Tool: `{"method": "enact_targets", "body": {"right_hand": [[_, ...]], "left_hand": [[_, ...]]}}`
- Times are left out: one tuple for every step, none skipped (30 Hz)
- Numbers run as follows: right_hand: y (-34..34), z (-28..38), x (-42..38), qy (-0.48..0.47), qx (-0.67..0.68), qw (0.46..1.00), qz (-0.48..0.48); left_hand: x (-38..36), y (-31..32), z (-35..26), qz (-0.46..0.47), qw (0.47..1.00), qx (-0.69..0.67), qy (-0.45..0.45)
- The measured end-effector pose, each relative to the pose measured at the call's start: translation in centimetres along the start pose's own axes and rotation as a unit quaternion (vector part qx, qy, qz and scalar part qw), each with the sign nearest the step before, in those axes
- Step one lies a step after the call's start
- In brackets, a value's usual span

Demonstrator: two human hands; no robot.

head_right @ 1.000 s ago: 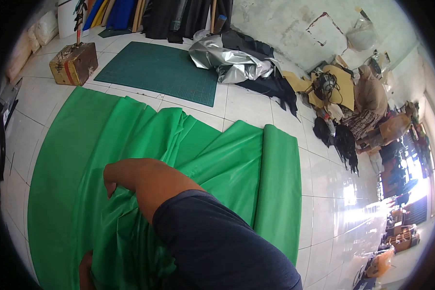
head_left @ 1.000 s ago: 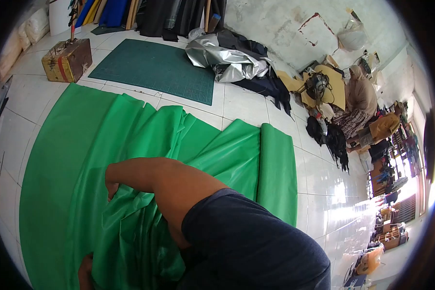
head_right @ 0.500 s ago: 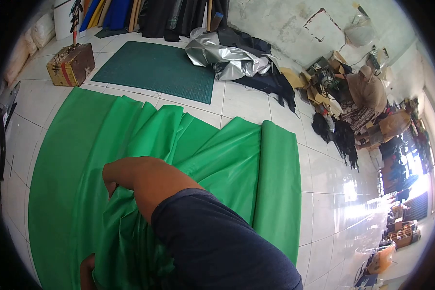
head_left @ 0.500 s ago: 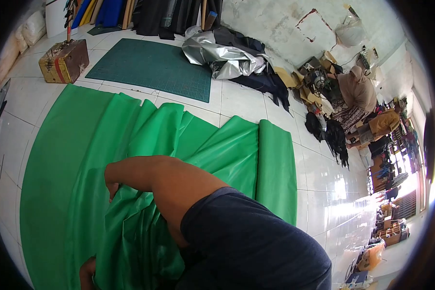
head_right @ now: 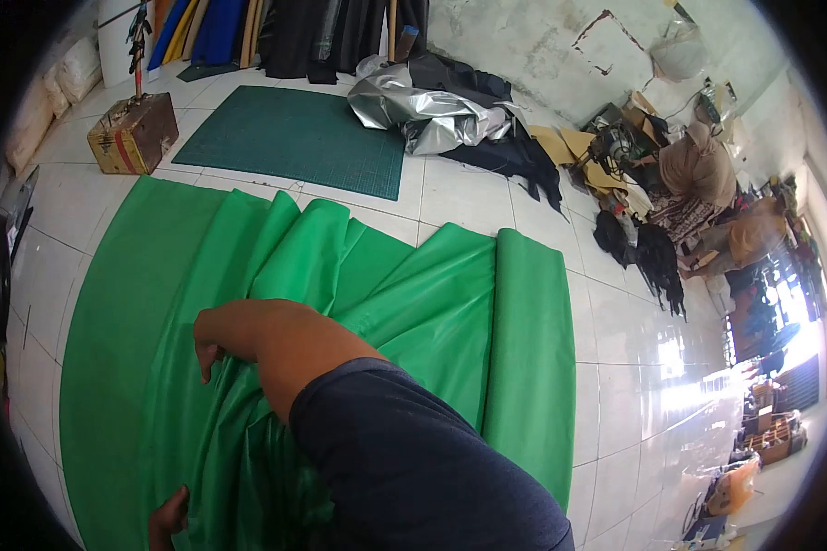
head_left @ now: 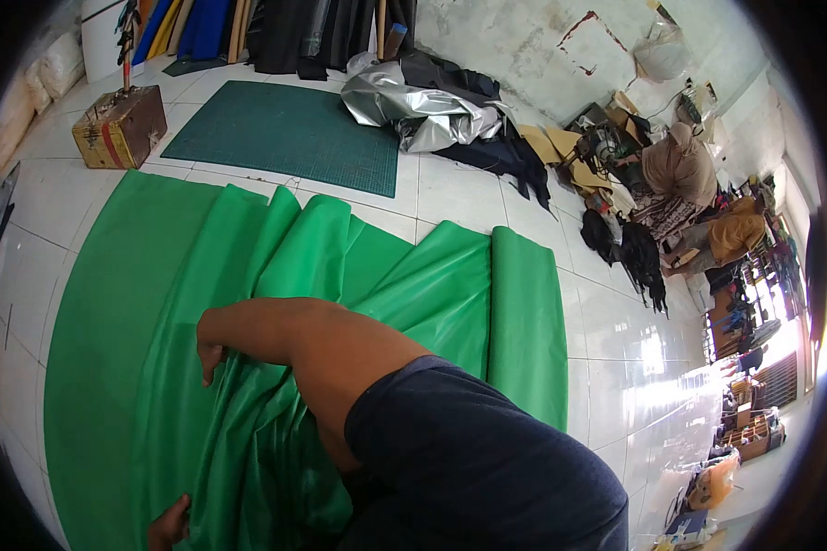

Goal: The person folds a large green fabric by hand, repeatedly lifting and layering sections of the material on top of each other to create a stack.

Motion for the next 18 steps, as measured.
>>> {"method": "enact_targets", "body": {"right_hand": [[-0.3,0.0,-0.4,0.000,0.000,1.000,-0.002],[-0.4,-0.2,-0.8,0.019,0.021,0.999,0.023],[-0.5,-0.2,-1.0,0.039,0.041,0.997,0.051],[-0.4,-0.2,-1.1,0.037,0.037,0.997,0.053],[-0.3,-0.3,-1.3,0.031,0.032,0.999,0.031],[-0.2,-0.6,-1.4,0.027,0.027,0.999,0.007],[-0.2,-0.8,-1.3,0.027,0.026,0.999,0.006],[0.0,-1.2,-1.0,0.036,0.035,0.999,0.010],[0.2,-1.4,-0.8,0.045,0.043,0.998,0.015],[0.5,-1.1,-1.2,0.045,0.043,0.998,0.016],[0.9,-0.9,-1.5,0.050,0.031,0.998,0.018],[1.2,-0.6,-1.8,0.054,0.017,0.998,0.021],[1.3,-0.8,-1.4,0.053,0.012,0.998,0.023],[1.8,-0.8,-1.1,0.015,-0.022,0.997,0.072],[2.2,-0.7,-0.8,-0.023,-0.054,0.991,0.119],[2.6,-0.9,-0.7,-0.022,-0.054,0.991,0.120],[3.1,-0.7,-1.9,-0.024,-0.090,0.993,0.077],[3.7,-0.6,-3.0,-0.026,-0.127,0.991,0.034]], "left_hand": [[0.1,-1.2,1.5,0.018,0.997,-0.041,-0.061],[0.5,-1.9,3.3,0.037,0.988,-0.082,-0.123],[0.6,-1.7,4.5,0.037,0.988,-0.084,-0.122],[0.8,-1.5,5.7,0.026,0.987,-0.075,-0.141],[1.0,-1.4,6.9,0.016,0.985,-0.066,-0.161],[0.7,-0.2,7.4,-0.034,0.989,-0.053,-0.137],[0.3,1.7,7.4,-0.097,0.991,-0.035,-0.090],[0.0,3.4,7.2,-0.148,0.987,-0.017,-0.053],[-0.1,4.7,7.4,-0.183,0.983,-0.006,-0.026],[-0.3,5.7,7.5,-0.217,0.976,0.005,-0.001],[-0.5,6.4,7.9,-0.247,0.969,0.009,0.017],[-0.4,7.1,7.9,-0.265,0.964,0.010,0.028],[-0.5,7.6,8.1,-0.283,0.958,0.009,0.037],[-0.6,7.8,8.3,-0.298,0.954,0.008,0.042],[-0.7,8.2,8.5,-0.308,0.950,0.006,0.046],[-0.6,8.5,8.4,-0.317,0.947,0.006,0.051],[-0.6,8.6,8.5,-0.324,0.944,0.005,0.054],[-0.4,9.1,8.4,-0.328,0.943,0.003,0.057]]}}
Point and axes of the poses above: each hand's wrist, its own x-axis towards the middle knuckle, its own y-axis out of the palm, z = x × y, the point moved 2 cm from there along x, towards the middle knuckle, and after that the axes turned 15 degrees about -y, right-handed, at the moved point
